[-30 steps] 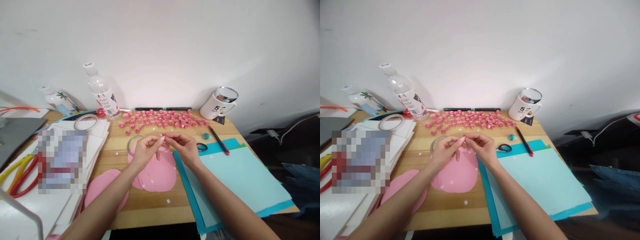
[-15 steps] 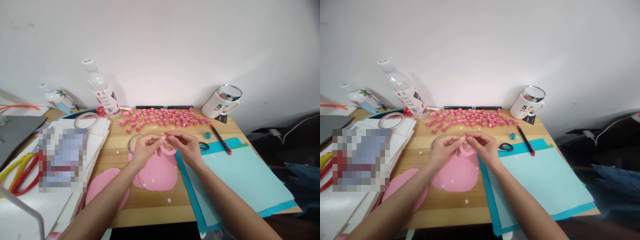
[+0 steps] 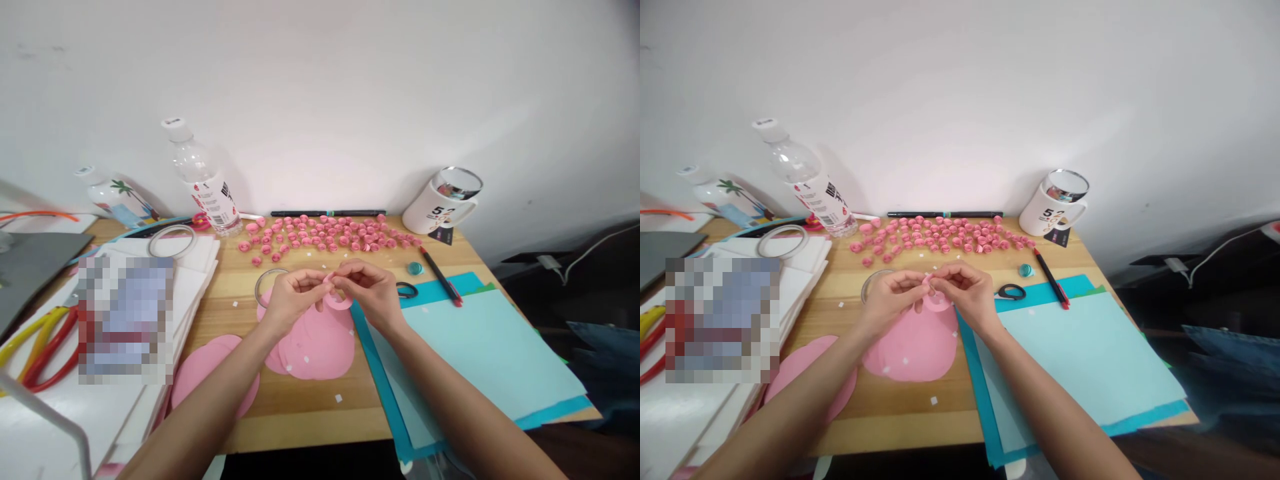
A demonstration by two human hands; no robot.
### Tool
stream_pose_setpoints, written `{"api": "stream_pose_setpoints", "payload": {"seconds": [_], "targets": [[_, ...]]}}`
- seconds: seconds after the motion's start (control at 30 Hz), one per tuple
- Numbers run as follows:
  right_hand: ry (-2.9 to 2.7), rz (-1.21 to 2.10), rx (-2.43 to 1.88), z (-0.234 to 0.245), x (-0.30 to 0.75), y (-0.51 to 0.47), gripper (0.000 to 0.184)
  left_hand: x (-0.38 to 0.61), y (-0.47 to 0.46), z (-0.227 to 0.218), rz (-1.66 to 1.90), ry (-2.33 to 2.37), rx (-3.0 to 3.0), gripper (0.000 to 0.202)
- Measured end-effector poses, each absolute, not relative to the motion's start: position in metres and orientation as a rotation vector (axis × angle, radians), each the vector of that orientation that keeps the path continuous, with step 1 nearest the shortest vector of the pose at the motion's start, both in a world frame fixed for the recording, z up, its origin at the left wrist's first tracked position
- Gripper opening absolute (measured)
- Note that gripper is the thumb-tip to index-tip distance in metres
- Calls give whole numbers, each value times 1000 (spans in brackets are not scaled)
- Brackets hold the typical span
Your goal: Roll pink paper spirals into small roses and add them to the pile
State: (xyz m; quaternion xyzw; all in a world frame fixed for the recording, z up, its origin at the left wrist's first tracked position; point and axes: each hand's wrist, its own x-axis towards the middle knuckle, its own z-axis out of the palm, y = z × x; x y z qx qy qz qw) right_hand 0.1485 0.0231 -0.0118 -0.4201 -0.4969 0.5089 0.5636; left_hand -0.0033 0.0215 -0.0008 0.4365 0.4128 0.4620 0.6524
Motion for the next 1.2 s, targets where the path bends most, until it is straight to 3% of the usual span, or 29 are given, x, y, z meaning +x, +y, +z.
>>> {"api": "stream_pose_setpoints", "payload": {"seconds": [0.23,1.2], "targets": [[-1246,1211,-1092,-13,148,23,19,-5,24,1,1036,1011,1043,26],[-1168,1264,-1015,-10,148,24,20,-6,23,-3,1030,1054,1105,18]]}}
